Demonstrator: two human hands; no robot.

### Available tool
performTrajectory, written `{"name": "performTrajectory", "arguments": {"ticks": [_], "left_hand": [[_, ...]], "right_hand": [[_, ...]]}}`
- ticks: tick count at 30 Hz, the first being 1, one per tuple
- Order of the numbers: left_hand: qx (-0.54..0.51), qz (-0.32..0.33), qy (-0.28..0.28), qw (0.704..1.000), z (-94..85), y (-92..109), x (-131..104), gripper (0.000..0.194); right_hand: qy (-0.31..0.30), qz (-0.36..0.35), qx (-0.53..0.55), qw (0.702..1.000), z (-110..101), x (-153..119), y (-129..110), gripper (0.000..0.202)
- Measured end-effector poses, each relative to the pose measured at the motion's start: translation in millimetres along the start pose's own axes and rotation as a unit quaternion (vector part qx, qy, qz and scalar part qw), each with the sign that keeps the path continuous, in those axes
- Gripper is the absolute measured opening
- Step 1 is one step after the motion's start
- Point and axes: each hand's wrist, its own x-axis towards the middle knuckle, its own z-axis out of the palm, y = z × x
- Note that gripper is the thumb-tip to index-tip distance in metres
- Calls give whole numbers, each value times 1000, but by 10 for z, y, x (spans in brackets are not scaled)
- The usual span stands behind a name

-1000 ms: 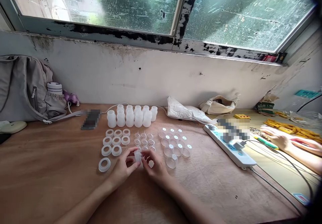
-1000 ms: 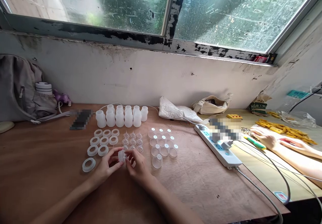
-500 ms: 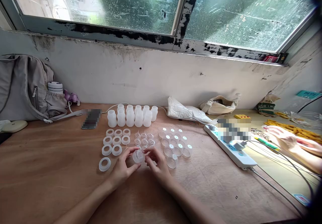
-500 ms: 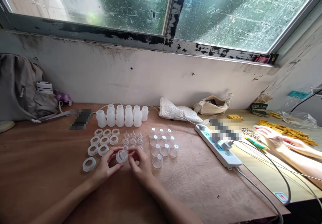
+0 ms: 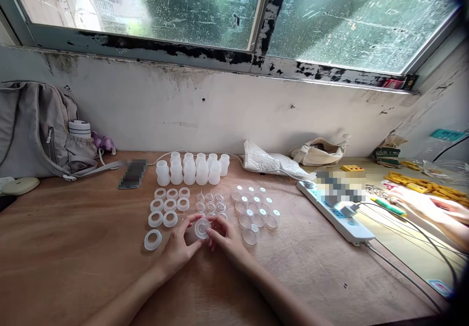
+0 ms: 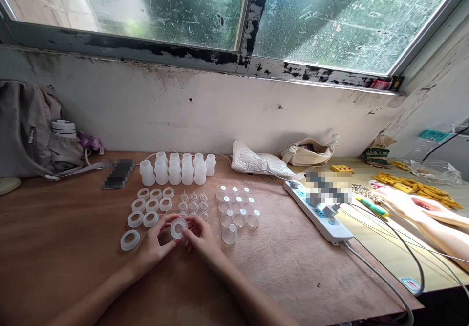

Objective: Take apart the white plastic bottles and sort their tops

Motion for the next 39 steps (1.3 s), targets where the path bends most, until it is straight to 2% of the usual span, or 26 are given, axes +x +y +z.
{"name": "performTrajectory", "arguments": {"ticks": [6,10,14,19,25,31,39], "left_hand": [[49,31,7,998,8,29,9,41],[42,3,-2,999,24,39,7,33],[25,-32,15,999,44,56,12,20],[56,-20,26,998,79,42,12,13],[32,-50,32,998,118,-6,17,15],[-33,-72,72,994,115,-34,51,24],[2,-78,36,996,101,4,48,20]], "right_hand": [[35,-5,-55,998,-23,-9,-43,27],[55,-14,-96,994,-28,-16,-65,21],[47,-30,-135,989,-2,-22,-30,14],[54,-48,-176,982,37,-15,17,8],[67,-60,-176,980,51,6,10,9],[65,-19,-72,995,69,31,5,22],[61,-55,-123,989,55,10,56,16]]}}
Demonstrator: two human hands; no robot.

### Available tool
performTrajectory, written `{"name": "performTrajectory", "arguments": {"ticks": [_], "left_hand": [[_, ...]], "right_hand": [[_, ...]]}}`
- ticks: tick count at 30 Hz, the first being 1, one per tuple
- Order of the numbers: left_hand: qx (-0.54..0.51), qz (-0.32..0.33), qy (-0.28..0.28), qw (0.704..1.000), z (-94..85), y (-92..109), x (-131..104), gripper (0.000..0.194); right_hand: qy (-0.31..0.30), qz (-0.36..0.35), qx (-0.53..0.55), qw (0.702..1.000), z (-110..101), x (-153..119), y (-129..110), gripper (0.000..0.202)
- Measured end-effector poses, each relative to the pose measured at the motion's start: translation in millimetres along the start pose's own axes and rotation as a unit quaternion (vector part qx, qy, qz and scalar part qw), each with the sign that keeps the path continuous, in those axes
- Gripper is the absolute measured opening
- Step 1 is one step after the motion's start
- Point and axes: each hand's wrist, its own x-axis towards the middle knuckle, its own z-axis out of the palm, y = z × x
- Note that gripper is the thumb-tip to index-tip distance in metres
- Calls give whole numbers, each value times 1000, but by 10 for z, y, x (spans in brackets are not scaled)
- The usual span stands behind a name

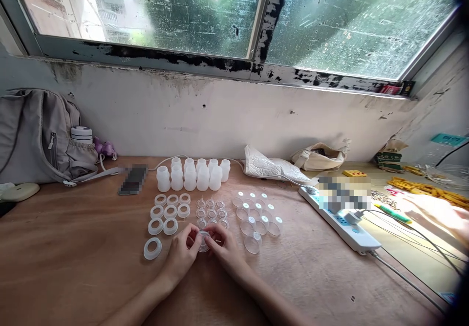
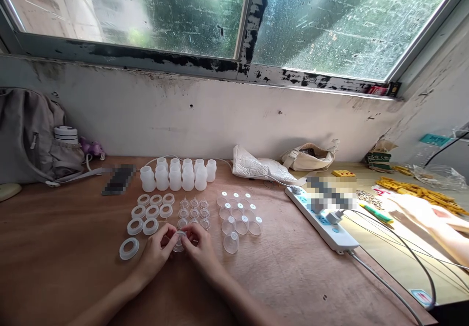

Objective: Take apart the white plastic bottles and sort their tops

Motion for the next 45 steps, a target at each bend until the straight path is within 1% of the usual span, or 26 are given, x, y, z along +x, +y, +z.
{"name": "performTrajectory", "arguments": {"ticks": [2,5,7,9,12,15,18,22,28,30,32,35,37,42,45], "left_hand": [[0,6,-2,1000,14,4,-14,19],[-47,-4,0,999,43,-10,-30,17],[-77,-18,2,997,58,-25,-34,22],[-75,-21,-6,997,66,-34,-35,26],[-53,-26,-28,998,66,-36,-37,23],[-47,-32,-34,998,63,-25,-45,21],[-19,-14,-32,999,59,-15,-52,19],[26,1,-24,999,56,-12,-57,16],[51,-10,-29,998,69,-18,-58,13],[26,-19,-31,999,69,-20,-47,14],[-23,-32,-32,999,67,-20,-36,15],[-68,-51,-35,996,57,-5,-31,24],[-49,-49,-36,997,42,18,-37,26],[40,7,-9,999,-6,71,-52,22],[57,8,2,998,-15,65,-51,23]], "right_hand": [[3,-4,-4,1000,6,-2,-11,15],[2,17,32,999,31,6,-17,16],[-3,42,74,996,44,18,-4,19],[-5,62,88,994,40,28,12,22],[1,58,42,997,3,28,8,20],[5,15,-18,1000,-32,14,-36,15],[4,-19,-50,999,-34,2,-80,10],[-3,-24,-61,998,-17,-4,-106,8],[-4,-24,-99,995,-12,-21,-124,8],[8,-26,-107,994,-6,-27,-119,10],[23,-23,-100,994,1,-30,-107,13],[27,-13,-75,997,9,-32,-79,15],[18,-10,-69,997,11,-34,-63,14],[11,-12,-88,996,2,-41,-56,19],[5,-15,-86,996,-5,-39,-63,21]]}}
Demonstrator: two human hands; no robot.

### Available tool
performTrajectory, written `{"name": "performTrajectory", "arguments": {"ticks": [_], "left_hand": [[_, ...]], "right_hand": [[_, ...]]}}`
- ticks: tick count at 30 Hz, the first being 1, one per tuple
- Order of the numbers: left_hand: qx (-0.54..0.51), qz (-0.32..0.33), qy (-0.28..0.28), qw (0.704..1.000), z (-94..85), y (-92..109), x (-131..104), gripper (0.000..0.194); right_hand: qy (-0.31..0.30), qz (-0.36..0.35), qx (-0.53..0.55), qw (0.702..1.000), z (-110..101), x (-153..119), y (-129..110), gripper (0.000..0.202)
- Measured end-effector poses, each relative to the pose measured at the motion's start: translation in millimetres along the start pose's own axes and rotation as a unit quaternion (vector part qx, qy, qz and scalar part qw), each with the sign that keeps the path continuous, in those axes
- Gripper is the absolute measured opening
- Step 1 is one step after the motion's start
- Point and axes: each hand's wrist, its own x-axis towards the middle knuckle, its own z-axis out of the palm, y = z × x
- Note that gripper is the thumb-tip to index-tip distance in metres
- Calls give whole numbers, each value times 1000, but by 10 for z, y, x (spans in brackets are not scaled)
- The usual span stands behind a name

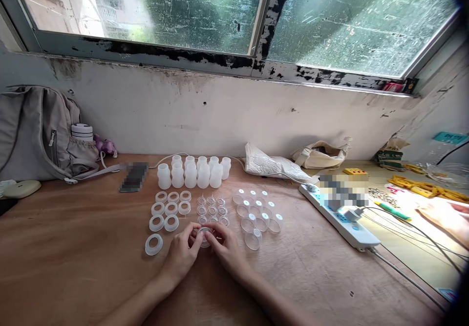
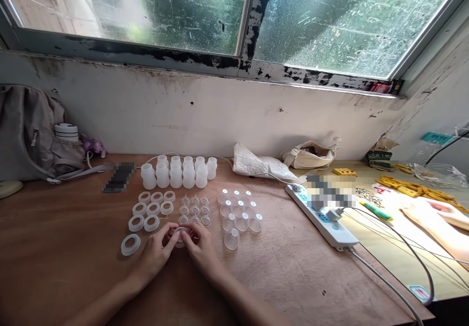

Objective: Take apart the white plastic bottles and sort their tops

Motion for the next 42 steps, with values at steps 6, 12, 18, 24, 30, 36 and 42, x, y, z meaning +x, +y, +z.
{"name": "performTrajectory", "arguments": {"ticks": [6,12,18,24,30,36,42], "left_hand": [[-25,-4,-13,1000,3,0,-12,23],[-48,-8,-17,999,18,-2,-15,22],[-43,-14,-7,999,45,-23,-15,21],[-34,-18,-6,999,43,-76,-18,19],[-56,-21,-5,998,30,-51,-8,20],[-72,-33,-2,997,15,-25,12,26],[9,2,1,1000,-32,-3,30,21]], "right_hand": [[-1,24,41,999,15,-6,-33,22],[-13,41,103,994,41,-8,-55,18],[-2,22,50,999,33,-8,-37,16],[-3,-5,10,1000,48,-19,-71,14],[12,16,34,999,32,-10,-70,17],[-11,52,100,994,40,0,-26,21],[10,6,6,1000,8,-18,-80,19]]}}
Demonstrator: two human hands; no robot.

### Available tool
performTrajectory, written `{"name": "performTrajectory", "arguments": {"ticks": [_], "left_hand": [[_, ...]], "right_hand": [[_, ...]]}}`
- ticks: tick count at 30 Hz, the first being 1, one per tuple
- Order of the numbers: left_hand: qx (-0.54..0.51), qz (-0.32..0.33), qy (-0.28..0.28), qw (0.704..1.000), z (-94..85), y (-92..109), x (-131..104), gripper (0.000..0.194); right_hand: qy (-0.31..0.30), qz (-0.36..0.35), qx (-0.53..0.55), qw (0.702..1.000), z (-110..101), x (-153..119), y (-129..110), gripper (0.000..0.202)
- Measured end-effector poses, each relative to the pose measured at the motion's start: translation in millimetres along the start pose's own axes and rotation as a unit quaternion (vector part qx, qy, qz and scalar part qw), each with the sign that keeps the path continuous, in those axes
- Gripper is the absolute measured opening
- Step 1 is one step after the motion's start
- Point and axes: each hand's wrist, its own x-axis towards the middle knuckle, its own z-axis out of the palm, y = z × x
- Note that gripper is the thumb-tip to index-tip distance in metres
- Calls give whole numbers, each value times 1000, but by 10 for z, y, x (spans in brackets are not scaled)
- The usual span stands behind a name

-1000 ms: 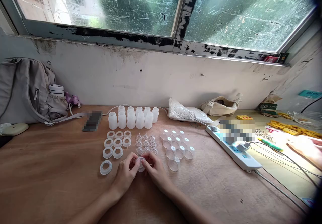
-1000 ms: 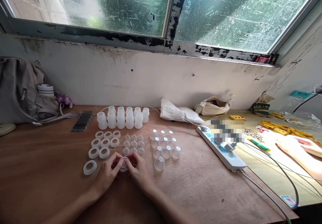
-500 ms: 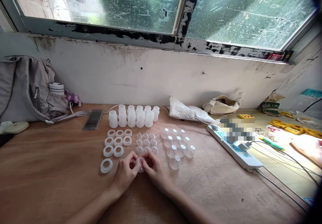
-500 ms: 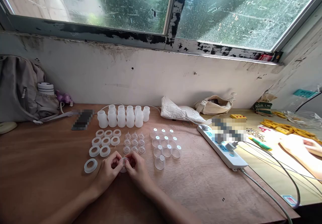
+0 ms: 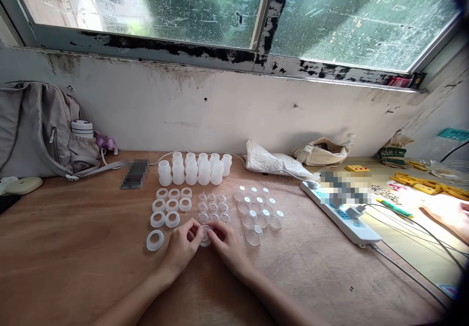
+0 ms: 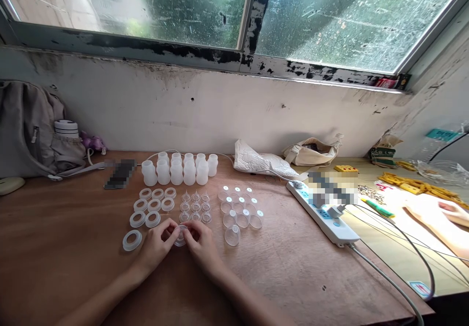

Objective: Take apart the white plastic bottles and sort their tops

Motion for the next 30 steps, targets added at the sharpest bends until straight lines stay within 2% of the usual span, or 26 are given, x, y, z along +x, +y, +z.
{"name": "performTrajectory", "arguments": {"ticks": [6,13,18,30], "left_hand": [[-31,-7,-33,999,13,-2,-4,17],[-60,-28,-2,998,43,-9,-24,20],[-70,-28,-20,997,29,-24,-14,21],[-78,-27,-25,996,48,-34,-33,17]], "right_hand": [[5,-26,-47,999,-20,15,-3,19],[-22,48,56,997,16,4,39,22],[-37,32,78,996,0,10,39,21],[-58,70,137,986,-7,63,84,23]]}}
